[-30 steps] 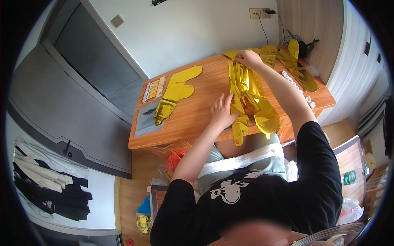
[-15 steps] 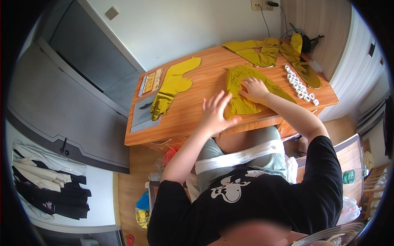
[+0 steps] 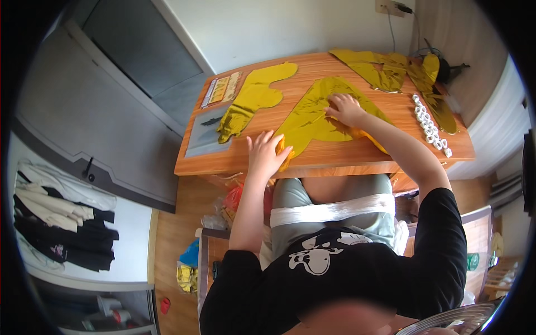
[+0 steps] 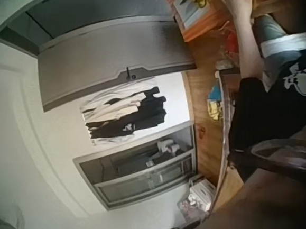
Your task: The person lays out deflated foil balloons on a table, folds a balloon into a flat rectangle by hand, and positions it onto a cardboard backing card.
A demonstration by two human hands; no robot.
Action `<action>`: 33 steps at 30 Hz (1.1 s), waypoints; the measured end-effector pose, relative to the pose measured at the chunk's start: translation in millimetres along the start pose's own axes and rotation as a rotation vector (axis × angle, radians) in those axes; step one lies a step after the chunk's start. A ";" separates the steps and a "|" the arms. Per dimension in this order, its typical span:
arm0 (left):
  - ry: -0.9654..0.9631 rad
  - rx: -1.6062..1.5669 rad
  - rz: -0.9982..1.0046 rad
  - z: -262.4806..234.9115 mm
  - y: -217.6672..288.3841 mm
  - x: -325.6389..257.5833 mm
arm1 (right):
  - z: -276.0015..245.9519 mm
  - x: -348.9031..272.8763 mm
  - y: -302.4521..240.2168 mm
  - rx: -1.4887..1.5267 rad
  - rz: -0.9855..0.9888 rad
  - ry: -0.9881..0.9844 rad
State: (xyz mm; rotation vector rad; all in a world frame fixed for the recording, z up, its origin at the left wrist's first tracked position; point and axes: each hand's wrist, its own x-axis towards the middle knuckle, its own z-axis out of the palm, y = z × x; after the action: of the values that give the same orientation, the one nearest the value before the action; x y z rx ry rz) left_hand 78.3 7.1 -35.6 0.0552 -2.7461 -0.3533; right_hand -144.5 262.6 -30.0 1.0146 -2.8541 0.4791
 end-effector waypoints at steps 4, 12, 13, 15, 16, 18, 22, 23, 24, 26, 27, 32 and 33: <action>0.099 -0.044 -0.016 1.6 -23.7 8.2 | 2.3 32.1 0.3 0.058 0.021 0.065; 0.525 0.155 -0.622 -29.6 -113.0 5.2 | 20.9 86.4 -166.7 0.351 -0.386 0.164; 0.513 0.178 -0.657 -28.9 -122.7 4.3 | 32.9 92.9 -191.6 0.379 -0.417 0.137; 0.453 0.156 -0.654 -29.4 -130.1 0.5 | 52.2 94.7 -238.8 0.400 -0.415 0.066; 0.397 0.133 -0.646 -31.2 -133.2 -1.0 | 57.4 96.6 -257.8 0.398 -0.410 0.004; 0.384 0.079 -0.633 -27.9 -132.3 4.9 | 69.0 105.7 -276.5 0.312 -0.418 -0.024; 0.419 -0.030 -0.590 -20.3 -148.6 -0.4 | 79.3 113.2 -307.2 0.243 -0.313 -0.145; 0.320 -0.072 -0.641 -21.0 -147.9 -0.3 | 85.4 112.4 -304.5 0.260 -0.311 -0.067; 0.324 -0.066 -0.643 -23.0 -148.6 -0.3 | 90.8 113.4 -303.8 0.278 -0.310 0.010; 0.289 -0.076 -0.676 -24.1 -139.6 2.6 | 99.8 118.5 -299.2 0.305 -0.289 0.024; 0.288 -0.076 -0.678 -25.6 -136.4 3.4 | 104.6 122.0 -299.1 0.310 -0.261 0.049; 0.224 0.003 -0.738 -44.8 -137.4 -13.0 | 114.6 148.9 -314.0 0.599 -0.101 0.115; 0.218 -0.007 -0.716 -39.5 -130.7 -4.1 | 118.8 169.9 -288.6 0.675 -0.030 0.206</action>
State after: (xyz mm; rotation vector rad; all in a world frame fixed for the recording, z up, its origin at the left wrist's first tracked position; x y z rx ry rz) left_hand 95.5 -128.3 -34.4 1.0215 -2.4186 -0.5024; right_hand -92.0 -88.8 -36.7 0.9931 -2.5162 1.5086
